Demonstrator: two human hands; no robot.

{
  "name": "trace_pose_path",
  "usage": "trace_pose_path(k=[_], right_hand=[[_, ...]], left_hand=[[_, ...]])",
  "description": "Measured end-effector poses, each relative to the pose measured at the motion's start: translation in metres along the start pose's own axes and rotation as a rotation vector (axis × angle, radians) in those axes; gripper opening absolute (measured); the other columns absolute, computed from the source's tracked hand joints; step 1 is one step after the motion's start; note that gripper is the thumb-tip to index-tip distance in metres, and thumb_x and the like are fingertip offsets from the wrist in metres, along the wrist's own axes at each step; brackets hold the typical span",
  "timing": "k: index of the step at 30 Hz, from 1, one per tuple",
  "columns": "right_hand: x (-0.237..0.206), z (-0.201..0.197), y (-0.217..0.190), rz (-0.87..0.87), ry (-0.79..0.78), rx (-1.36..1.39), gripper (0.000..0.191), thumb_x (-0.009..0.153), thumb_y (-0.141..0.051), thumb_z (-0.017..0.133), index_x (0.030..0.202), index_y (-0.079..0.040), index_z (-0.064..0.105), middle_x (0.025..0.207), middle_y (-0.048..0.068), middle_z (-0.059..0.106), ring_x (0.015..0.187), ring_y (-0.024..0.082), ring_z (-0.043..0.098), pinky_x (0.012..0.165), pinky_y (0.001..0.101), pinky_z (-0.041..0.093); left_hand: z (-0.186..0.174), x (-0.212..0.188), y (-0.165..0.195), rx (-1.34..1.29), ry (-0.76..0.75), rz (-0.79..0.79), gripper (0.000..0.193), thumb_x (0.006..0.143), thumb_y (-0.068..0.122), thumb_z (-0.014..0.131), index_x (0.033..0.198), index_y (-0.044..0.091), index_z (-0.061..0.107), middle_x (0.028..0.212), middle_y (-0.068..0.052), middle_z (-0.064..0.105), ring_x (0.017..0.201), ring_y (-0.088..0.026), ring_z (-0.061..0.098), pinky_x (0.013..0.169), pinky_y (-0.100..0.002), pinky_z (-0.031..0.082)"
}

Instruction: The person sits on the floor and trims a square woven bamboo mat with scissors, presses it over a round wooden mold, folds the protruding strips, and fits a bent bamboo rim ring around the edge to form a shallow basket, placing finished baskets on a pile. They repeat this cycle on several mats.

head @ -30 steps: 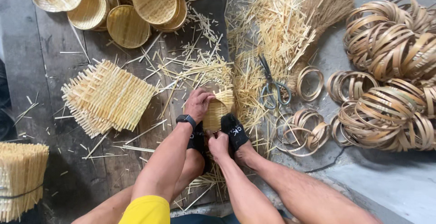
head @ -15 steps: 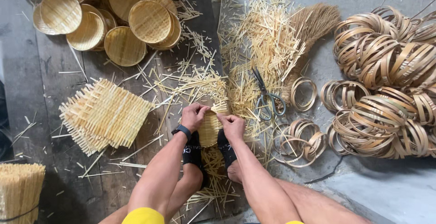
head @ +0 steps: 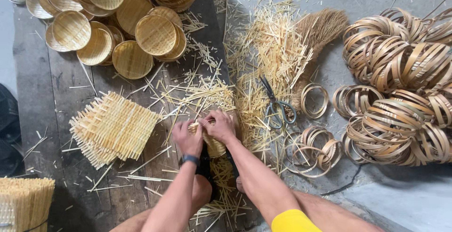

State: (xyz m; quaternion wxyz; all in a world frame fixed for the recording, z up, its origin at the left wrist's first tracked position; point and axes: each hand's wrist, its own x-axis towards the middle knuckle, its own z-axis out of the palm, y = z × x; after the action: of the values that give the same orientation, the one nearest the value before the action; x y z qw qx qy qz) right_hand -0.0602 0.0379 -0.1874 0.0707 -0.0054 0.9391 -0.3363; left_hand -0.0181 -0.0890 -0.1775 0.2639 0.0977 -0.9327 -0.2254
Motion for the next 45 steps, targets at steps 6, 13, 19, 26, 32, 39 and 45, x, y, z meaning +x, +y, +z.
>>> trace_pose_path(k=[6, 13, 19, 26, 32, 39, 45], right_hand=[[0.013, -0.004, -0.007, 0.263, -0.258, 0.062, 0.046, 0.081, -0.065, 0.073, 0.085, -0.018, 0.072, 0.097, 0.005, 0.071, 0.100, 0.024, 0.068, 0.089, 0.0440, 0.051], [-0.002, -0.015, -0.013, 0.295, -0.250, 0.143, 0.038, 0.087, -0.055, 0.072, 0.095, -0.019, 0.074, 0.108, 0.006, 0.069, 0.105, 0.024, 0.066, 0.089, 0.0436, 0.052], [-0.028, -0.140, 0.005, 0.111, -0.030, 0.151, 0.027, 0.099, -0.030, 0.063, 0.117, -0.013, 0.073, 0.116, 0.007, 0.069, 0.104, 0.020, 0.066, 0.095, 0.0386, 0.054], [-0.069, -0.320, 0.086, -0.052, -0.276, -0.690, 0.036, 0.099, -0.041, 0.058, 0.108, -0.012, 0.076, 0.107, 0.013, 0.074, 0.105, 0.029, 0.069, 0.097, 0.0450, 0.054], [-0.101, -0.227, 0.195, 0.298, -0.377, -0.232, 0.029, 0.094, -0.033, 0.066, 0.113, -0.012, 0.075, 0.106, 0.008, 0.074, 0.098, 0.025, 0.072, 0.095, 0.0430, 0.056], [-0.063, -0.153, 0.246, 0.327, 0.057, -0.259, 0.048, 0.080, -0.023, 0.082, 0.119, -0.005, 0.060, 0.124, 0.024, 0.057, 0.116, 0.038, 0.055, 0.100, 0.0485, 0.047], [-0.013, -0.150, 0.245, 0.512, -0.182, -0.342, 0.060, 0.082, -0.009, 0.070, 0.134, 0.005, 0.043, 0.110, 0.026, 0.063, 0.100, 0.035, 0.065, 0.090, 0.0461, 0.057]], left_hand=[[0.001, -0.015, -0.014, -0.508, -0.303, -0.575, 0.019, 0.089, 0.019, 0.081, 0.106, 0.012, 0.081, 0.096, -0.007, 0.077, 0.084, -0.017, 0.072, 0.079, -0.032, 0.056], [-0.009, 0.014, -0.030, -0.783, -0.700, -0.997, 0.030, 0.077, 0.020, 0.090, 0.102, 0.004, 0.082, 0.100, -0.012, 0.080, 0.087, -0.020, 0.071, 0.080, -0.032, 0.055], [-0.026, 0.028, 0.004, -0.342, -0.951, -0.148, 0.058, 0.073, 0.030, 0.092, 0.123, 0.012, 0.069, 0.117, -0.016, 0.073, 0.104, -0.028, 0.067, 0.094, -0.040, 0.049], [-0.053, -0.001, 0.052, -0.434, -0.707, 0.245, 0.013, 0.076, 0.010, 0.079, 0.088, 0.009, 0.075, 0.092, -0.010, 0.066, 0.093, -0.030, 0.062, 0.081, -0.040, 0.053], [-0.047, -0.065, 0.044, -0.234, -0.595, 0.692, 0.029, 0.076, 0.001, 0.069, 0.102, 0.009, 0.060, 0.104, -0.012, 0.056, 0.102, -0.033, 0.057, 0.087, -0.042, 0.050], [-0.016, -0.065, 0.061, -0.189, -0.609, 0.408, 0.048, 0.072, 0.028, 0.081, 0.112, 0.011, 0.062, 0.113, -0.017, 0.056, 0.110, -0.038, 0.052, 0.096, -0.052, 0.042], [0.030, -0.041, 0.088, -0.154, -0.578, 0.139, 0.072, 0.071, 0.027, 0.084, 0.138, 0.014, 0.059, 0.125, -0.013, 0.058, 0.117, -0.037, 0.050, 0.102, -0.051, 0.039]])
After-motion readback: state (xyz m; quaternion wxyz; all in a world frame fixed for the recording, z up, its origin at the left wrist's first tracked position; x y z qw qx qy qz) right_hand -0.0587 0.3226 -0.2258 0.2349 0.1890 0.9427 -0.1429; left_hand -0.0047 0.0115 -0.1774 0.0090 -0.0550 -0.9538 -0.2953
